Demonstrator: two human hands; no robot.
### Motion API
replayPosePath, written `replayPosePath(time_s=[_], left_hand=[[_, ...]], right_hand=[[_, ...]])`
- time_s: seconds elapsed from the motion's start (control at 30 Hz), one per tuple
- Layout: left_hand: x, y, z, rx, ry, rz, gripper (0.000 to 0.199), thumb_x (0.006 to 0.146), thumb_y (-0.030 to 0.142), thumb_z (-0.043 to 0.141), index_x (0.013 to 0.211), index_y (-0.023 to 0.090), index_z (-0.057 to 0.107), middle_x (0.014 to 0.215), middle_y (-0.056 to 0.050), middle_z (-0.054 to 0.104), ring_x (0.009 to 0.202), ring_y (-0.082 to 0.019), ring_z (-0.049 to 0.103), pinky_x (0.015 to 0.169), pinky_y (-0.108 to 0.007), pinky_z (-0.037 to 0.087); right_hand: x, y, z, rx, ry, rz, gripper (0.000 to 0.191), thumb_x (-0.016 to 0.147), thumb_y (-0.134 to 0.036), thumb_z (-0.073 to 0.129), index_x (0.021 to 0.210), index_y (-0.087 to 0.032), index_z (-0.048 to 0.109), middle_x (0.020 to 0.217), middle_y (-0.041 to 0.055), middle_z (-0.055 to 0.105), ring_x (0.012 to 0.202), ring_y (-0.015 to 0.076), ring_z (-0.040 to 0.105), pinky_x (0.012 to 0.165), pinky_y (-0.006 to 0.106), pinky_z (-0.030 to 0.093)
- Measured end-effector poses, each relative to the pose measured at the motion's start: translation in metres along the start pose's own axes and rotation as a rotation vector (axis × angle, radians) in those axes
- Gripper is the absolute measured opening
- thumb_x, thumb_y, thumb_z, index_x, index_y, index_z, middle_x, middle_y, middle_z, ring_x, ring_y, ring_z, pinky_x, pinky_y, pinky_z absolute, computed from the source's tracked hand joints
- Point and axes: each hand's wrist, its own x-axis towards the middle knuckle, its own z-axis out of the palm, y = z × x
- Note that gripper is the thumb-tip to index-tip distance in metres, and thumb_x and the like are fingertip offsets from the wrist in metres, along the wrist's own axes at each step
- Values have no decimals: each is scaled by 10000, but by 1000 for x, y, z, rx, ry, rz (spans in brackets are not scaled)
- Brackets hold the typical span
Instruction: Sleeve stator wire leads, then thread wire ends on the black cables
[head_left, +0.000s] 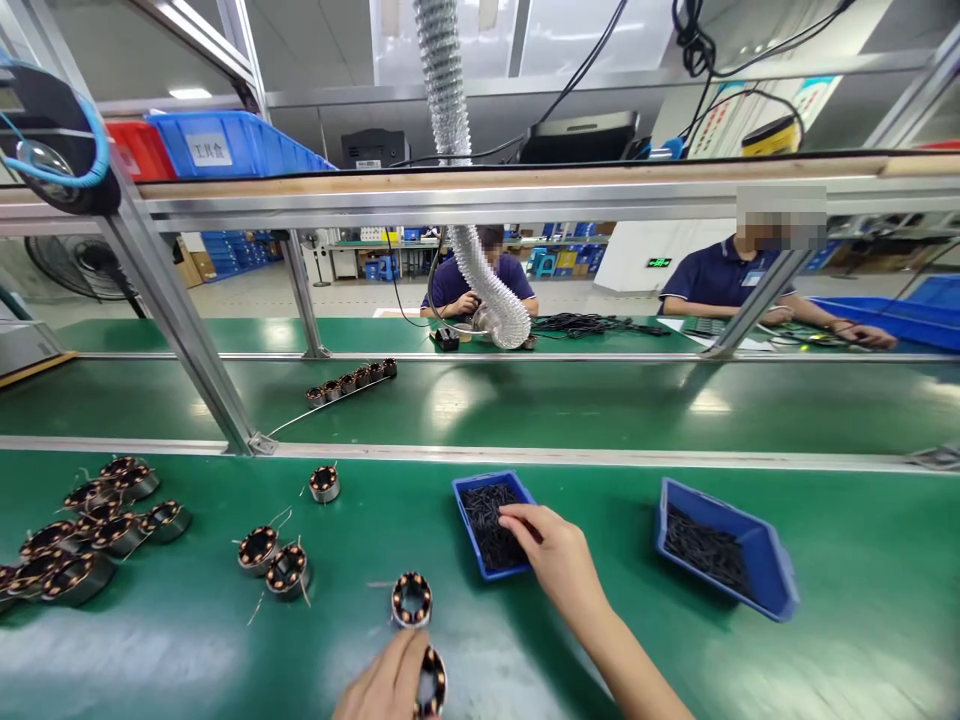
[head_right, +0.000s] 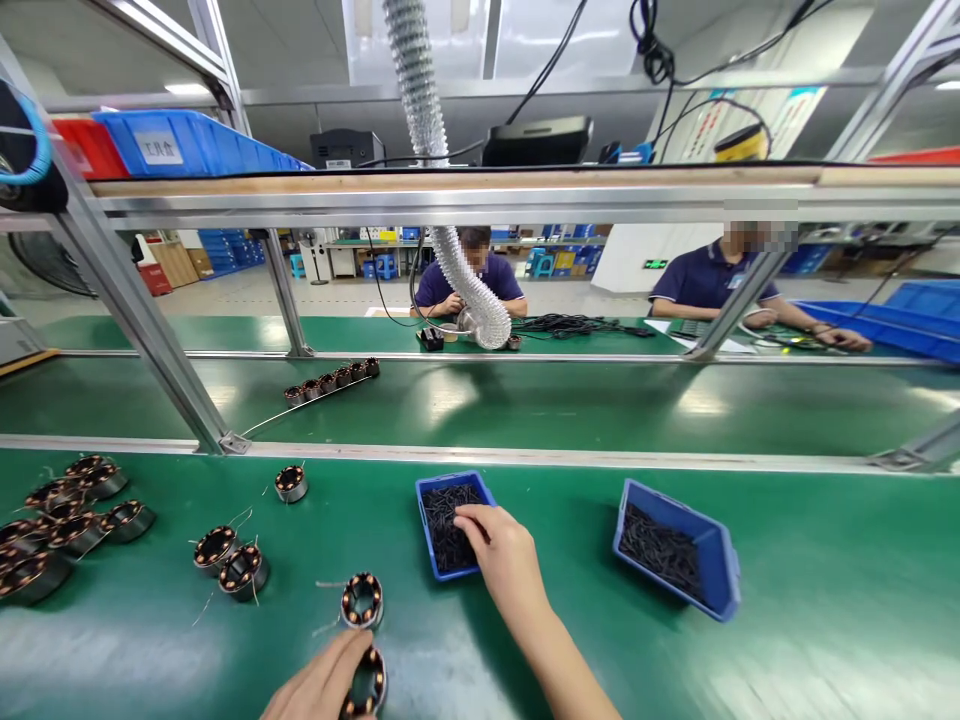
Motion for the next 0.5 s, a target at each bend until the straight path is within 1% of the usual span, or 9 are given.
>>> replayPosePath(time_s=[0.07, 0.1, 0.17, 0.23, 0.27, 0.33, 0.43, 0.5], left_hand=[[23, 8, -27, 1, 11, -44, 527, 915, 234, 518, 1437, 165, 489, 1436, -141, 568, 1234, -292, 616, 1006, -366, 545], [35, 11, -42, -2, 23, -92, 512, 926, 222, 487, 1430, 132, 488, 1429, -161, 566, 1240, -295, 609, 1021, -401, 530], [54, 15, -67, -24, 24, -170, 484, 924, 196, 475, 1399, 109, 507, 1377, -174, 596, 1206, -296, 623, 1007, -437, 527], [61, 16, -81, -61, 20, -219, 460, 912, 198, 503, 1365, 122, 537, 1314, -163, 630, 1156, -297, 645, 976, -449, 538], [60, 16, -83, -83, 20, -232, 450, 903, 209, 527, 1347, 135, 554, 1284, -154, 644, 1129, -297, 655, 958, -448, 546], [50, 15, -78, -134, 28, -219, 442, 875, 221, 576, 1314, 166, 587, 1245, -134, 662, 1098, -291, 666, 932, -431, 561], [30, 14, -62, -216, 50, -89, 494, 835, 175, 598, 1328, 199, 588, 1250, -115, 662, 1128, -263, 657, 954, -377, 561], [22, 14, -52, -255, 77, -5, 535, 832, 144, 584, 1363, 204, 565, 1259, -112, 657, 1149, -242, 649, 974, -343, 553]], right_hand=[[0, -2, -3, 23, 1, 5, 355, 932, -471, 524, 883, -226, 776, 911, 82, 796, 825, 269, 746, 782, 395, 585], [-1, -5, -4, 33, -1, 5, 342, 933, -459, 526, 899, -229, 776, 927, 81, 794, 842, 269, 744, 792, 392, 583], [-3, -13, -7, 73, -19, 2, 308, 939, -418, 525, 940, -236, 774, 963, 75, 791, 879, 260, 741, 814, 377, 579], [-7, -25, -10, 147, -70, 1, 280, 945, -361, 519, 975, -245, 772, 968, 64, 789, 887, 243, 738, 811, 351, 578], [-9, -32, -11, 187, -107, 3, 268, 946, -334, 522, 982, -248, 772, 959, 60, 787, 878, 234, 736, 803, 337, 577], [-16, -47, -11, 251, -191, 2, 239, 942, -287, 542, 982, -248, 774, 934, 55, 782, 859, 220, 730, 795, 315, 570], [-29, -63, -2, 258, -309, -32, 209, 936, -220, 574, 1012, -225, 769, 921, 61, 778, 849, 207, 721, 796, 295, 559], [-38, -68, 9, 220, -366, -100, 236, 950, -177, 545, 1049, -200, 758, 911, 73, 776, 838, 208, 710, 776, 295, 555]])
